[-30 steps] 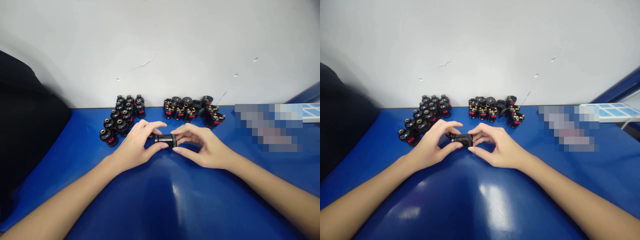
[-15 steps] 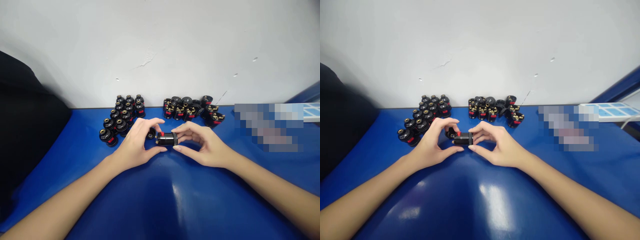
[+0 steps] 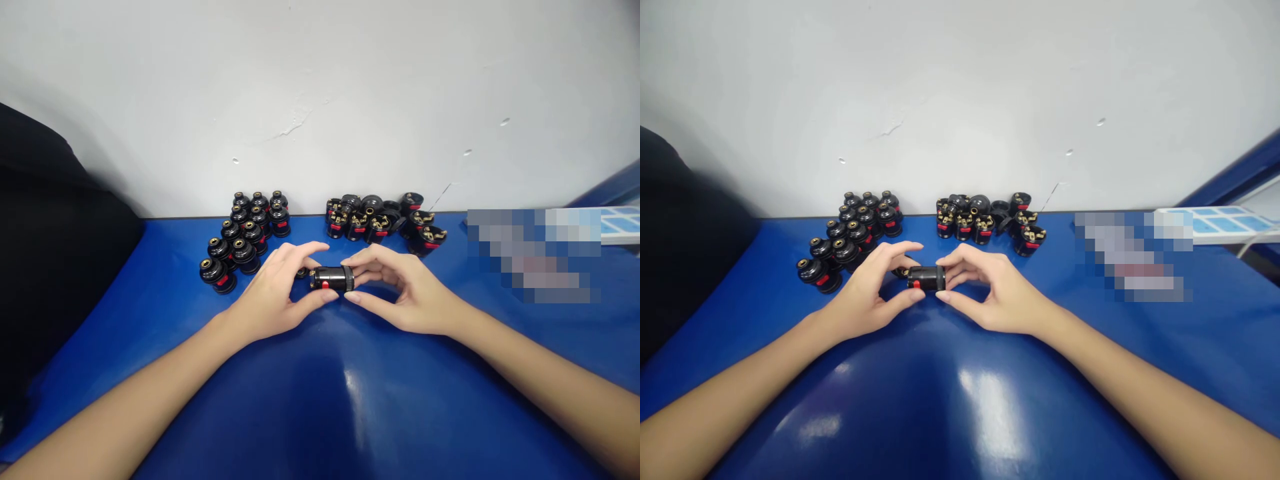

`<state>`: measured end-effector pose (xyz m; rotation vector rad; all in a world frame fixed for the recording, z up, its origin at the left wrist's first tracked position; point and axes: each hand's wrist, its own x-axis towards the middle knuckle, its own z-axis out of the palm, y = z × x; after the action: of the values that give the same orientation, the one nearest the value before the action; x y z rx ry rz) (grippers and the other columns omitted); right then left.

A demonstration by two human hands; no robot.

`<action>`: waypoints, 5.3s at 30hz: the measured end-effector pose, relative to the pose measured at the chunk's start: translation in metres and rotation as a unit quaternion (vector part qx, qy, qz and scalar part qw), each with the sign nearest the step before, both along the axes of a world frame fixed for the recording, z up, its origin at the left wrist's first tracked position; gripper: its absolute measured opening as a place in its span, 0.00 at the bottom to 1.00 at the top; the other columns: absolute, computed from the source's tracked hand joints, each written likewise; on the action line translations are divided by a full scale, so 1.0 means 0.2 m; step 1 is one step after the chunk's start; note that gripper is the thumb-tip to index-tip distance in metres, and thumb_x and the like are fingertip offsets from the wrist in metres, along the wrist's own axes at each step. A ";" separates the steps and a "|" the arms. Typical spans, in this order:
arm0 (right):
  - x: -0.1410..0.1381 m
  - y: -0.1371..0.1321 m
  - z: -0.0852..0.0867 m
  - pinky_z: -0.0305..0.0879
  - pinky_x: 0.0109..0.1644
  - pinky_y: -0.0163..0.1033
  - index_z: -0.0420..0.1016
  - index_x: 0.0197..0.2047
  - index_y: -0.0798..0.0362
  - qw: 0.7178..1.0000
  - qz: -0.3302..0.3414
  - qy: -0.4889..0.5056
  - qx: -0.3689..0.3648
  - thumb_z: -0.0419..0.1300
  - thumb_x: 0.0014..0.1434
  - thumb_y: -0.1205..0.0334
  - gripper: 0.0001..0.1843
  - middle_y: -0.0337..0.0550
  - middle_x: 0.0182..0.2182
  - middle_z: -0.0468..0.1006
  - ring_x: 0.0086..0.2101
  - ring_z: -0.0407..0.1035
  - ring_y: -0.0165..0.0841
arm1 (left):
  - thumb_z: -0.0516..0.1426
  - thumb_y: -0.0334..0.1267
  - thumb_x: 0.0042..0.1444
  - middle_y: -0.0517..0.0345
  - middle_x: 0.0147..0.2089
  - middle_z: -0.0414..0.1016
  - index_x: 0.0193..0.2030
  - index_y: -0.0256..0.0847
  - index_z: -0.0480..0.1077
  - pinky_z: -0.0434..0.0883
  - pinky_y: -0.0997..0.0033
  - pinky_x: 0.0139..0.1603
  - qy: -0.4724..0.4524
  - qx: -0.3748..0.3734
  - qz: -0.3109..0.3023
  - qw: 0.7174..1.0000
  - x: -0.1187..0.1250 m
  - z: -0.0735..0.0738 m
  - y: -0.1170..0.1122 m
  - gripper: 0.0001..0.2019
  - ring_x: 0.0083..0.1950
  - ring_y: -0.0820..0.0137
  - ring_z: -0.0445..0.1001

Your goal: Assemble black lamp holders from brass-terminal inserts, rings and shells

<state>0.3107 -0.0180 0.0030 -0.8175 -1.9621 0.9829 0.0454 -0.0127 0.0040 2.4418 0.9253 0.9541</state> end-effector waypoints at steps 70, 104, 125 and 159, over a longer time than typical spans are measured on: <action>-0.01 0.01 -0.01 0.86 0.56 0.47 0.79 0.57 0.45 0.992 0.000 0.028 0.119 0.72 0.62 0.73 0.22 0.48 0.53 0.80 0.51 0.81 0.41 | 0.69 0.41 0.65 0.52 0.47 0.85 0.54 0.40 0.81 0.74 0.59 0.55 -0.069 -0.016 0.032 0.997 0.03 -0.01 0.00 0.13 0.49 0.62 0.73; 0.01 0.04 -0.04 0.86 0.57 0.52 0.79 0.57 0.44 0.987 -0.072 0.045 0.134 0.73 0.65 0.67 0.19 0.47 0.52 0.80 0.52 0.81 0.44 | 0.72 0.37 0.61 0.60 0.46 0.87 0.61 0.43 0.72 0.81 0.64 0.56 -0.017 -0.015 0.113 0.993 -0.01 -0.05 0.06 0.24 0.47 0.66 0.86; 0.03 0.05 -0.01 0.82 0.56 0.54 0.80 0.55 0.45 0.965 -0.042 -0.041 0.256 0.72 0.64 0.67 0.18 0.51 0.52 0.84 0.50 0.82 0.45 | 0.75 0.44 0.56 0.51 0.50 0.88 0.55 0.41 0.79 0.82 0.59 0.59 -0.184 -0.210 0.027 0.960 0.02 -0.05 0.05 0.23 0.52 0.60 0.87; 0.02 0.04 -0.05 0.86 0.58 0.54 0.82 0.54 0.45 0.995 -0.022 0.052 0.078 0.76 0.62 0.64 0.18 0.49 0.52 0.82 0.52 0.82 0.44 | 0.67 0.44 0.66 0.51 0.53 0.84 0.56 0.44 0.78 0.76 0.57 0.60 -0.076 -0.073 0.044 0.993 -0.01 -0.04 0.06 0.15 0.54 0.61 0.81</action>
<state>0.3153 -0.0090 -0.0063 -0.7051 -1.8957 0.8178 0.0426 -0.0001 -0.0041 2.1910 1.0181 1.0473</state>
